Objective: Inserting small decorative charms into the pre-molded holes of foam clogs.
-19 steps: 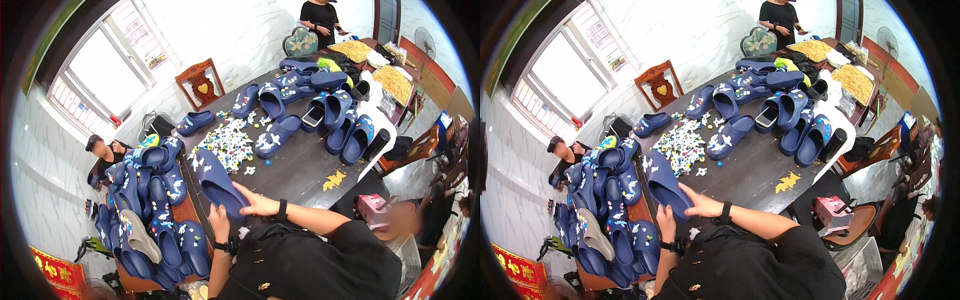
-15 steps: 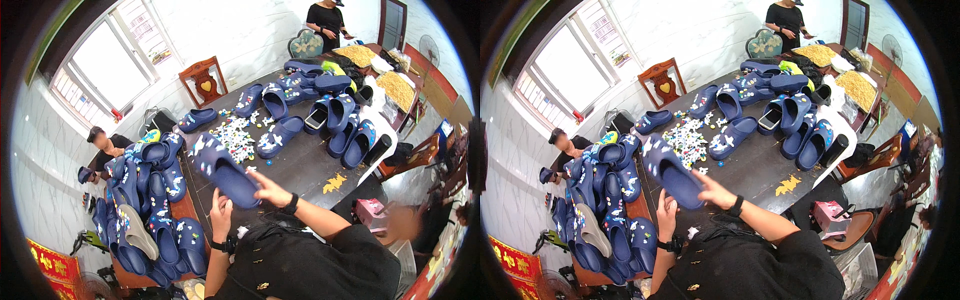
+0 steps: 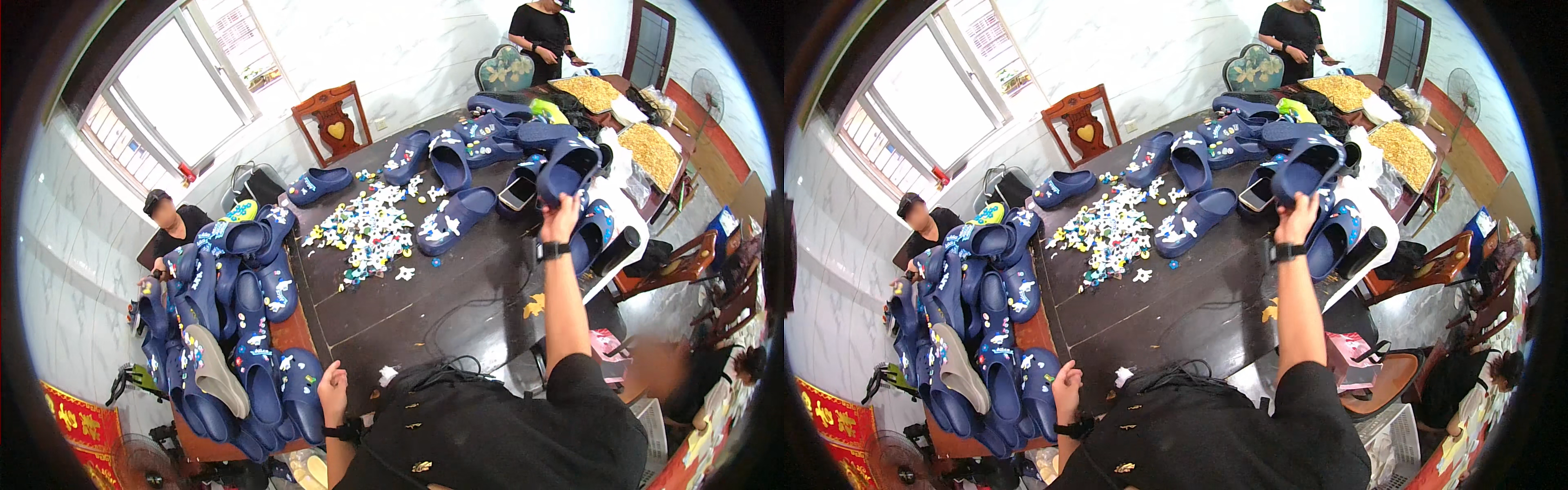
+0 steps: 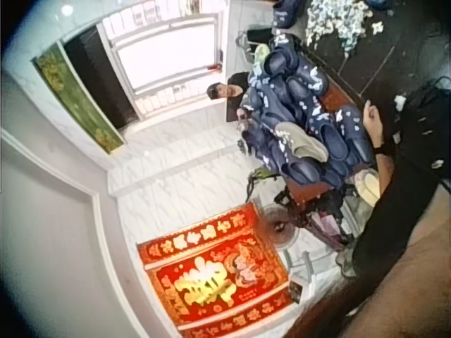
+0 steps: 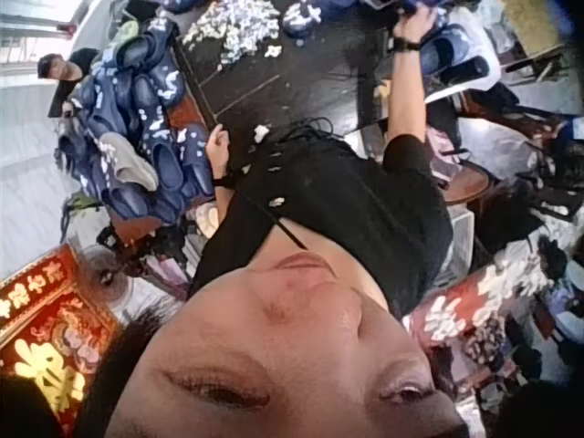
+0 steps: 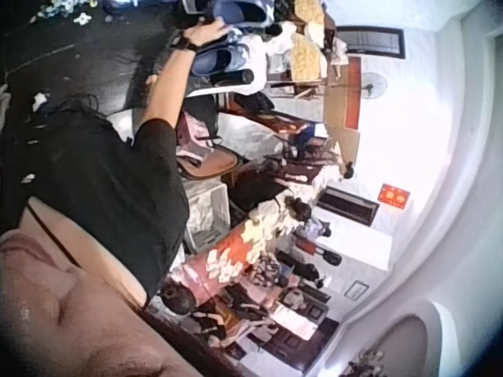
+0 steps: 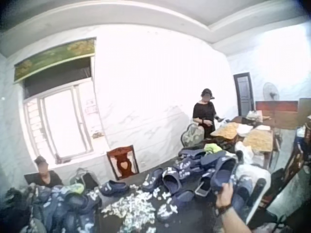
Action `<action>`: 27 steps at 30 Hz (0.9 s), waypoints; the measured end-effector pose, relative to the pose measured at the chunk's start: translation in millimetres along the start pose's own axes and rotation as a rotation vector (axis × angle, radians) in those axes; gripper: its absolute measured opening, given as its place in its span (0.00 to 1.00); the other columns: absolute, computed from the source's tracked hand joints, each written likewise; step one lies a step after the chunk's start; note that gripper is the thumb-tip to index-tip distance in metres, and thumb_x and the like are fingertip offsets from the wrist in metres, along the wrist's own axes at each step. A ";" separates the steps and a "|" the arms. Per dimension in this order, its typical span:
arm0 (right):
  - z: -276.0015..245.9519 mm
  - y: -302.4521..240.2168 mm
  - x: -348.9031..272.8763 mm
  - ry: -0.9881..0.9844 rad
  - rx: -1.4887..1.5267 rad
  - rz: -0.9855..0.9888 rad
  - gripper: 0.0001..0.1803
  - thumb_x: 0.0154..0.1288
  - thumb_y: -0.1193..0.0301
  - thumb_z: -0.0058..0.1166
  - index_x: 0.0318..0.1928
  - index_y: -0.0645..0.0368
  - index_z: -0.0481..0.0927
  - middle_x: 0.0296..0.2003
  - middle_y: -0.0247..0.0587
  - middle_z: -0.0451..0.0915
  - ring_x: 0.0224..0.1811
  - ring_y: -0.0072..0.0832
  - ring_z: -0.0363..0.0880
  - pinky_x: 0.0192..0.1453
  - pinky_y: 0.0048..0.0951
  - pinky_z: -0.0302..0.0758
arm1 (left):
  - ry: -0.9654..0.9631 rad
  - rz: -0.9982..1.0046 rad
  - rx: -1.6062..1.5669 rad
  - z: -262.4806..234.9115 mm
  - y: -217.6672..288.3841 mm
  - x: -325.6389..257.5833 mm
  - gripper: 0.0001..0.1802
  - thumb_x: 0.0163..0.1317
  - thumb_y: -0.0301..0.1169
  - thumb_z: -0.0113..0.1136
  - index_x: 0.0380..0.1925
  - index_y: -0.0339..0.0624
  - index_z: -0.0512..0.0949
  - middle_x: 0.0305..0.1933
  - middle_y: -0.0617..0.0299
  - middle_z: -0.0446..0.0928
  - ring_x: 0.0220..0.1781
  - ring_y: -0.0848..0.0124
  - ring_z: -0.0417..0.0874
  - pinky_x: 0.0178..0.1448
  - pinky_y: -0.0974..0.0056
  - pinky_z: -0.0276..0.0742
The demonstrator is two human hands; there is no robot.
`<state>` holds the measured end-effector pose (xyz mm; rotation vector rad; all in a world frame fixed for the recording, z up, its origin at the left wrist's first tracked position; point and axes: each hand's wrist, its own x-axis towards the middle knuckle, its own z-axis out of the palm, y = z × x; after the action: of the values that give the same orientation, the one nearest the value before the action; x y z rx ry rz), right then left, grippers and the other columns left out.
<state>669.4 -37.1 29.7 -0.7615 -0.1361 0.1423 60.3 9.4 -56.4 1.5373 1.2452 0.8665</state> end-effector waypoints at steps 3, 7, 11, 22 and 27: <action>-15.9 0.0 57.4 0.062 -0.074 0.025 0.40 0.60 0.68 0.52 0.71 0.52 0.48 0.38 0.38 0.75 0.25 0.34 0.80 0.18 0.24 0.70 | -0.002 -0.011 0.064 -4.7 -1.9 -13.1 0.18 0.60 0.21 0.56 0.52 0.35 0.76 0.37 0.62 0.80 0.33 0.79 0.76 0.38 0.74 0.73; -50.2 8.3 124.4 0.034 -0.247 0.106 0.44 0.59 0.64 0.55 0.72 0.53 0.46 0.37 0.44 0.78 0.19 0.35 0.79 0.14 0.22 0.66 | 0.017 -0.028 0.084 0.3 7.1 -11.6 0.18 0.60 0.22 0.56 0.52 0.35 0.75 0.37 0.62 0.80 0.34 0.78 0.77 0.41 0.72 0.74; -91.2 6.7 175.1 0.263 -1.370 -0.422 0.40 0.59 0.55 0.58 0.69 0.51 0.59 0.50 0.56 0.74 0.54 0.46 0.72 0.54 0.46 0.70 | -0.048 0.003 0.089 15.6 21.3 4.6 0.18 0.60 0.22 0.56 0.52 0.35 0.75 0.38 0.61 0.80 0.39 0.76 0.78 0.46 0.71 0.74; 10.2 75.5 48.8 -0.727 -1.636 -0.869 0.25 0.52 0.71 0.58 0.54 0.53 0.73 0.44 0.50 0.74 0.49 0.47 0.72 0.52 0.44 0.73 | -0.101 -0.066 0.134 30.2 25.5 -2.0 0.19 0.61 0.22 0.55 0.53 0.36 0.74 0.39 0.62 0.79 0.41 0.77 0.79 0.49 0.71 0.73; -3.7 144.2 69.0 -0.791 -2.145 -0.547 0.25 0.61 0.65 0.51 0.59 0.50 0.69 0.45 0.53 0.75 0.48 0.49 0.75 0.48 0.48 0.75 | -0.046 -0.097 0.160 24.7 25.9 -13.4 0.18 0.61 0.23 0.55 0.53 0.38 0.76 0.37 0.60 0.80 0.40 0.75 0.80 0.47 0.69 0.75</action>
<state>726.4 75.9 -68.2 -2.7154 -1.3821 -0.3450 87.9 -10.3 -38.8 1.5993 1.3707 0.6786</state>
